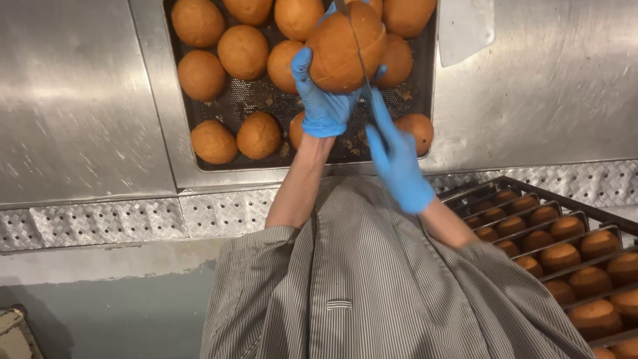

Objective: Cutting a cross pattern into the tops of baked buns using a knife on a commercial baking tray.

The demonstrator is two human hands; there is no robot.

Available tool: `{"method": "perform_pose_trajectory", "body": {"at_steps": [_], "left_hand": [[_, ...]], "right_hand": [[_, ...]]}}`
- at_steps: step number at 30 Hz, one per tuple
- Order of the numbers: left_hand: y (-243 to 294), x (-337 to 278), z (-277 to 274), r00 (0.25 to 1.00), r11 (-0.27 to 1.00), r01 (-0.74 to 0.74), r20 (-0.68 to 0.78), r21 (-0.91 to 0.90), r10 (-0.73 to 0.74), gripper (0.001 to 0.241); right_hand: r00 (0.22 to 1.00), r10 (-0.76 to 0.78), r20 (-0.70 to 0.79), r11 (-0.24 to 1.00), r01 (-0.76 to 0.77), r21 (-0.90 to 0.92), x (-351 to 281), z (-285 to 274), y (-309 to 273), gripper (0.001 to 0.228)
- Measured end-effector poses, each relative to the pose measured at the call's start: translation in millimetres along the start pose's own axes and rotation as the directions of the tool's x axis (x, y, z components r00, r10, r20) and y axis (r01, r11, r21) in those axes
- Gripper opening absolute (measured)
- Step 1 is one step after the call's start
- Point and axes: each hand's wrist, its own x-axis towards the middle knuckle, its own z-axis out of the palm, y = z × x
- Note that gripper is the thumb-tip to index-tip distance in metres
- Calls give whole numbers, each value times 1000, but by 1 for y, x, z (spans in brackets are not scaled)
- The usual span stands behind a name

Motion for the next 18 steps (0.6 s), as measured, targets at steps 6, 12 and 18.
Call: {"method": "perform_pose_trajectory", "body": {"at_steps": [6,12,18], "left_hand": [[12,4,7,992,993,-106,78,59,101,62],[0,2,10,997,997,-71,17,39,70,69],[15,25,4,990,989,-140,14,49,140,61]], "right_hand": [[995,54,79,997,-58,46,-24,-2,-4,61],[999,26,45,998,-29,51,4,1,-3,61],[980,137,146,990,-139,0,-44,-16,15,63]]}}
